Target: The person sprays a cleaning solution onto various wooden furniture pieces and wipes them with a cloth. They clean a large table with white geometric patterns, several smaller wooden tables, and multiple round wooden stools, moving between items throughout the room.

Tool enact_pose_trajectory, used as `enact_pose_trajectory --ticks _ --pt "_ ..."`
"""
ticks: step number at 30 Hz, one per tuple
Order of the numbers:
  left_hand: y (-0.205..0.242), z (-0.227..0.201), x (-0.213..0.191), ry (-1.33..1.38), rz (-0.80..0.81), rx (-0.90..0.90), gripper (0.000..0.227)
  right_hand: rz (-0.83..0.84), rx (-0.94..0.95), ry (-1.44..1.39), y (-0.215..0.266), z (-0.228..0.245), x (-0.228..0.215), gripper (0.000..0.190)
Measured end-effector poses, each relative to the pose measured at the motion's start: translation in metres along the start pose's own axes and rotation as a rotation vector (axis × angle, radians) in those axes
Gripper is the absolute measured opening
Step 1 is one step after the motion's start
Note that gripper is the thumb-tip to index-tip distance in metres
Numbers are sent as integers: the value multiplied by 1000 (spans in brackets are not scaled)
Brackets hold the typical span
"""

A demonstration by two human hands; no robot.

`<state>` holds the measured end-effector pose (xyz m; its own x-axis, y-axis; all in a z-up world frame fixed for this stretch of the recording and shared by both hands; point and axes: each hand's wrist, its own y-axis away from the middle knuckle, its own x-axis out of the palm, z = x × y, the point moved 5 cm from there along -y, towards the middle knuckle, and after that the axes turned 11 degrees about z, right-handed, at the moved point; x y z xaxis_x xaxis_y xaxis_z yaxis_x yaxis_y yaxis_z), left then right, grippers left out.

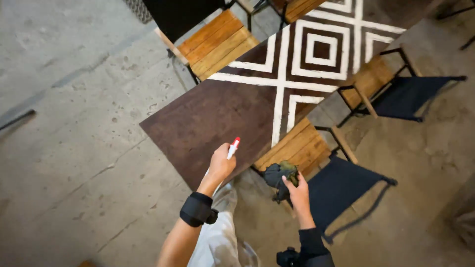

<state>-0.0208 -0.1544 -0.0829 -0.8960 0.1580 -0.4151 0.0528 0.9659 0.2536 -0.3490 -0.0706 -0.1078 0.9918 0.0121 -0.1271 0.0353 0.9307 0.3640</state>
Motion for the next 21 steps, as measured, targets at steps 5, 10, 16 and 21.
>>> enact_pose_trajectory --ticks 5,10,16,21 --pt "-78 -5 -4 89 1 156 30 37 23 123 -109 -69 0 48" --pt "-137 51 25 -42 98 22 16 -84 23 227 -198 -67 13 52" --pt "-202 41 10 6 121 96 28 -47 -91 837 -284 -129 43 60" --pt "-217 53 -7 24 84 49 30 -102 -144 1138 -391 -116 53 45"
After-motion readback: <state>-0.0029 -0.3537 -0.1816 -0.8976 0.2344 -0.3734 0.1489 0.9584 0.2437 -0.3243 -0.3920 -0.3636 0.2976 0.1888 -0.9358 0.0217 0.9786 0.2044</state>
